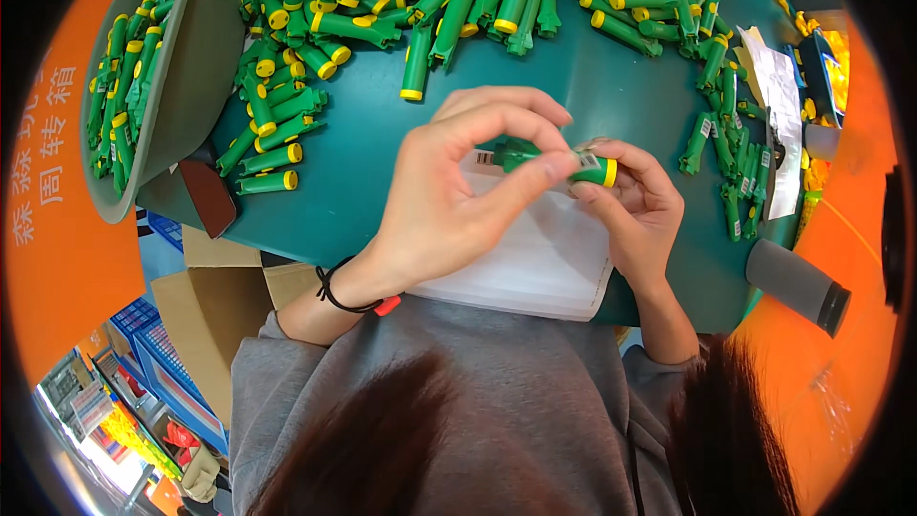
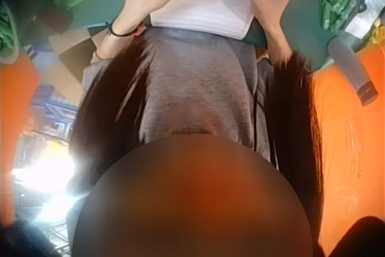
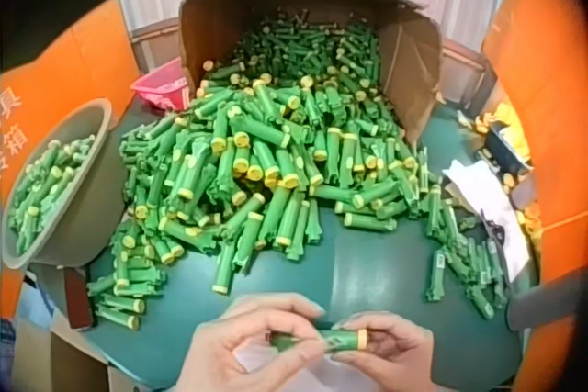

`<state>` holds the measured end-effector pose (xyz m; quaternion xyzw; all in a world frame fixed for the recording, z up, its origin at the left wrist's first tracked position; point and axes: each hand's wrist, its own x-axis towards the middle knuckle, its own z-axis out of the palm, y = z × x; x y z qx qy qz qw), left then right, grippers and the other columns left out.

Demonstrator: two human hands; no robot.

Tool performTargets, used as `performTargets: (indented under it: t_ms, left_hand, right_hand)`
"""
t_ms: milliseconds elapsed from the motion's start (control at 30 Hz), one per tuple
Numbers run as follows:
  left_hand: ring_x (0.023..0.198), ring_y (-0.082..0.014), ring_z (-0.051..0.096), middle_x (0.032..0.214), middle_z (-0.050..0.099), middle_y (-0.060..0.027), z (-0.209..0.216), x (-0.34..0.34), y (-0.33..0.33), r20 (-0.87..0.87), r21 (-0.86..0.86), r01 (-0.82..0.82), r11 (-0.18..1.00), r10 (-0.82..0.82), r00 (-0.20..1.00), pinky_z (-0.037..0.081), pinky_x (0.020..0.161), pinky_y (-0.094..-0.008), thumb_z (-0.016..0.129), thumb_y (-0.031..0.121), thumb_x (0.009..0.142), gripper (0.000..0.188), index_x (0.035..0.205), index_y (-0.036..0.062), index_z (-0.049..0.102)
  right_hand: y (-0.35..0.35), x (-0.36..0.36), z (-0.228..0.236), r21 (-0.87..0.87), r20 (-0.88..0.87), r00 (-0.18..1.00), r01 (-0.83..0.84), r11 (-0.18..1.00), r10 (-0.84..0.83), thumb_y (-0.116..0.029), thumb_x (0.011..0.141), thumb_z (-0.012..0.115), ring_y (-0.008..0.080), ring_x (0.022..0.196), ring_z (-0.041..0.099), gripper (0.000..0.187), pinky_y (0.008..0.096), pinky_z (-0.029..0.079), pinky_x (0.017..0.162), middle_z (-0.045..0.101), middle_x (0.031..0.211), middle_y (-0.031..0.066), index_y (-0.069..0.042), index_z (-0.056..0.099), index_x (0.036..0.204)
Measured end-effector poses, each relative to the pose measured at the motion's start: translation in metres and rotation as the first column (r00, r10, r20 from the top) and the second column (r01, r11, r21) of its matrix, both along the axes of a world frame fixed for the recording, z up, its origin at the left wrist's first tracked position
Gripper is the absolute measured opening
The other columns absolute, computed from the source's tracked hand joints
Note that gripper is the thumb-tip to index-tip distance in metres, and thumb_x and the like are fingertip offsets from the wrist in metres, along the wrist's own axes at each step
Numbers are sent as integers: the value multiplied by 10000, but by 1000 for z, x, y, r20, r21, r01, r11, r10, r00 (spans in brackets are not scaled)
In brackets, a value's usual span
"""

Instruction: Applying small barcode labels to green cylindrical toy components at a factory workstation.

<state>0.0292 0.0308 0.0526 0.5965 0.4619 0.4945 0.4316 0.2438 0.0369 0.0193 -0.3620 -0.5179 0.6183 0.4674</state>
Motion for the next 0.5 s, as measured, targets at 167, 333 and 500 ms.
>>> performTargets:
  t_ms: [167,333,500]
  left_hand:
    - [998,-153,635,1055,705,-94,5,6,2,44,-165,105,981,-99,994,472,940,-314,736,50,881,89,952,7,703]
    - [942,-142,642,994,716,-81,8,3,5,-57,-205,118,972,-132,990,481,904,-304,745,60,877,92,932,0,703]
    - [905,-131,647,953,722,-68,13,1,8,-148,-251,139,958,-180,973,494,862,-286,751,78,876,110,928,-7,704]
  right_hand:
    - [1,0,-2,15,10,1000,6,1000,-7,125,817,735,206,1069,654,415,305,580,891,650,1194,147,76,619,1212]
    - [0,1,-1,24,67,998,6,1000,-8,126,814,741,193,1053,658,411,300,596,868,658,1176,140,78,635,1208]
    - [-1,2,-3,44,81,997,-9,999,5,130,812,744,181,1041,659,415,293,605,844,663,1163,133,79,638,1209]
